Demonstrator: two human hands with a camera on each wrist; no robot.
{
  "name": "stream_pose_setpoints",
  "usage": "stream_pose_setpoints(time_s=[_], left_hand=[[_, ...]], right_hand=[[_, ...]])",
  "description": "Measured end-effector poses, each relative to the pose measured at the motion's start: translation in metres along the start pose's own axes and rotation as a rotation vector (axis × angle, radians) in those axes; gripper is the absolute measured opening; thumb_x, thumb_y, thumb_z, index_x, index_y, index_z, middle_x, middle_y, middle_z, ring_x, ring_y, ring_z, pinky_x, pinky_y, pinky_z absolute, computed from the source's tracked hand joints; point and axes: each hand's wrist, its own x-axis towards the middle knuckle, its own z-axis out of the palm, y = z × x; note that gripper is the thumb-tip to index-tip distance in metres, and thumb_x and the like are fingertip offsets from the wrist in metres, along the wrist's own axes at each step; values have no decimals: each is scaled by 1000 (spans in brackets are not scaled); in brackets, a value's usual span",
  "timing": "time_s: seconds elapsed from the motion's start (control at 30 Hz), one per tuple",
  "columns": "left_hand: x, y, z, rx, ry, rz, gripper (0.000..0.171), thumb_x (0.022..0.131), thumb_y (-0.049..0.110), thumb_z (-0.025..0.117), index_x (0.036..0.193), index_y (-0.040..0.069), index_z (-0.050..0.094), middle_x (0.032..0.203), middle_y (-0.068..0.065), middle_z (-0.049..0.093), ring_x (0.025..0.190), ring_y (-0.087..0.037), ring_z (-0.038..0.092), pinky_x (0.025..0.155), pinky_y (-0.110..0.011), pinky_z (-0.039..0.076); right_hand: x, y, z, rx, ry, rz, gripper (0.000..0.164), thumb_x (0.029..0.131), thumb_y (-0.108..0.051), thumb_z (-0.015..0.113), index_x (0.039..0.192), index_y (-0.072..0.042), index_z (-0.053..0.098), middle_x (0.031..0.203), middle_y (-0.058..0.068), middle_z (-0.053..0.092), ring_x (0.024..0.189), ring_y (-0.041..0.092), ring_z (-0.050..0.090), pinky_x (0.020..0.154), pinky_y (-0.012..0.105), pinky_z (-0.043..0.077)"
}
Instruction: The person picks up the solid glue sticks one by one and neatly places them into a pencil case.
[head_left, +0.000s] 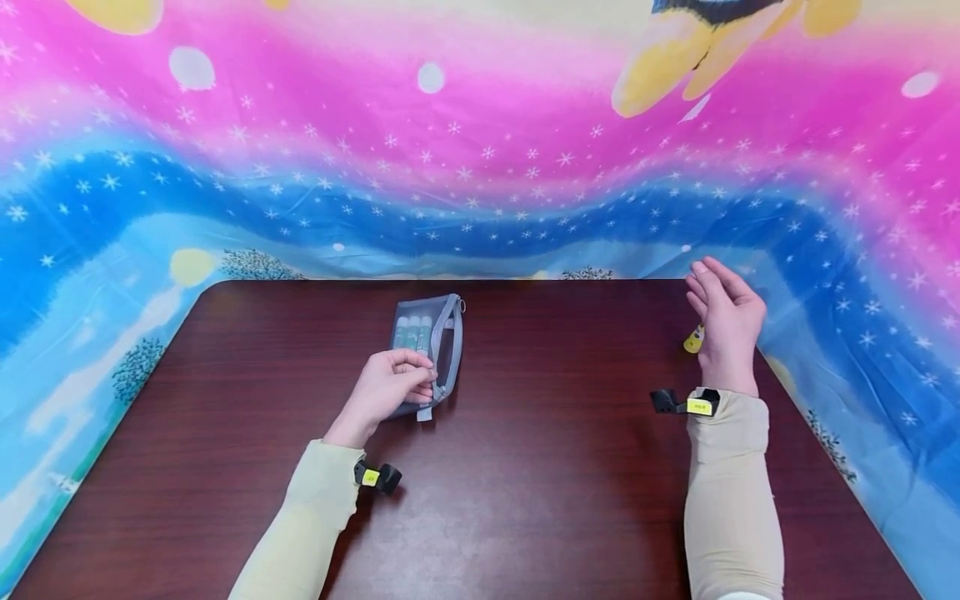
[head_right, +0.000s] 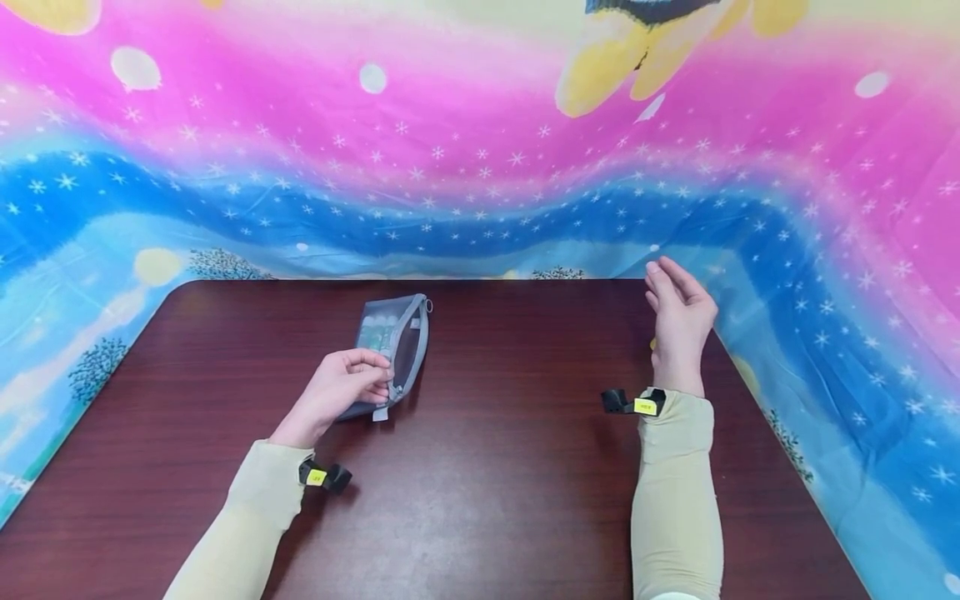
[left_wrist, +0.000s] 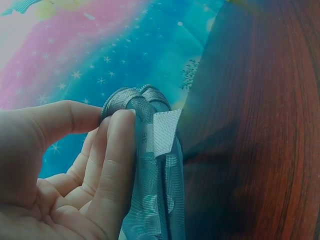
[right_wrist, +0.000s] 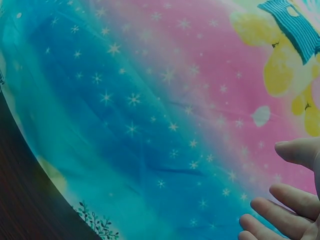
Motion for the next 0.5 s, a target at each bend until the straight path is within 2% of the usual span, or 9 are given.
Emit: stream_pose_setpoints(time_s=[0.5], left_hand=[[0, 1, 1, 7, -1, 0, 14, 93, 4, 71, 104, -5, 68, 87, -16, 72, 68, -20, 70, 68, -34, 63]], right_hand=[[6, -4, -15, -4, 34, -1, 39, 83, -13, 86, 119, -2, 75, 113, 9, 70, 96, 20, 71, 84, 23, 57]])
